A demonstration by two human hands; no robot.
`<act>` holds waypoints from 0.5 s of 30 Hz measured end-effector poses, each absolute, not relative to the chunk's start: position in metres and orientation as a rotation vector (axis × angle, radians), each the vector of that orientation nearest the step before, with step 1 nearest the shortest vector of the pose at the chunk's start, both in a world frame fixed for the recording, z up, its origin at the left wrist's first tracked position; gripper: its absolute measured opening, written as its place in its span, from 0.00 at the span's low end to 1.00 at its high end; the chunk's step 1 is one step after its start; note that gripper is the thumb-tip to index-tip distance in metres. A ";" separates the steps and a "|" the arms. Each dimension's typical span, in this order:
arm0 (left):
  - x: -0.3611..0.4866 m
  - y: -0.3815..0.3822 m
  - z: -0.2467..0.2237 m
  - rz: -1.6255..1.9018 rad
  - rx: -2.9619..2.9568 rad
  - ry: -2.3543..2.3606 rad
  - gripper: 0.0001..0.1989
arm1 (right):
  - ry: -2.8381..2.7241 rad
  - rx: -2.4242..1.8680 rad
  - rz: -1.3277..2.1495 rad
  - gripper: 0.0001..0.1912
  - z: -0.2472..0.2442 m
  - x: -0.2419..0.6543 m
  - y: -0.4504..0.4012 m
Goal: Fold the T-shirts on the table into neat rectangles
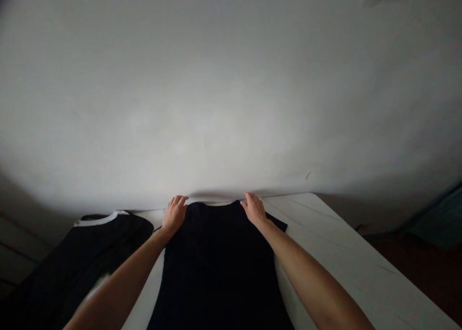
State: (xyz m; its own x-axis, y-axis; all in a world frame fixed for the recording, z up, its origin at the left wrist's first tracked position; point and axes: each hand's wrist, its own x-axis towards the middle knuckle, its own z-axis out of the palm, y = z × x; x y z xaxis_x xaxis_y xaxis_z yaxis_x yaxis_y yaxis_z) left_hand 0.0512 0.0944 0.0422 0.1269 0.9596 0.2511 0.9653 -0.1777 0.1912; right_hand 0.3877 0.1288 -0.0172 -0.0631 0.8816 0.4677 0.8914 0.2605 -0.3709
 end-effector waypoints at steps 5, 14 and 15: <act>0.035 -0.021 0.039 -0.488 -2.441 -1.997 0.15 | -1.984 -1.401 0.209 0.16 0.000 0.410 0.015; 0.001 -0.227 -0.004 -0.489 -2.099 -2.808 0.20 | -1.666 -1.939 0.436 0.22 -0.041 0.454 -0.248; 0.005 -0.231 -0.005 -0.524 -2.110 -2.781 0.19 | -1.660 -1.971 0.429 0.22 -0.039 0.449 -0.254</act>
State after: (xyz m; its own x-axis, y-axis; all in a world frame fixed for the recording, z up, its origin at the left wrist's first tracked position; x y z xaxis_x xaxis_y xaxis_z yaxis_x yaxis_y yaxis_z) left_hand 0.0049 -0.2306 -0.0047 -0.2378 0.9630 -0.1270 0.8506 0.2696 0.4514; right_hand 0.4494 -0.2542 -0.0394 0.1976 0.9762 0.0897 0.8104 -0.1112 -0.5753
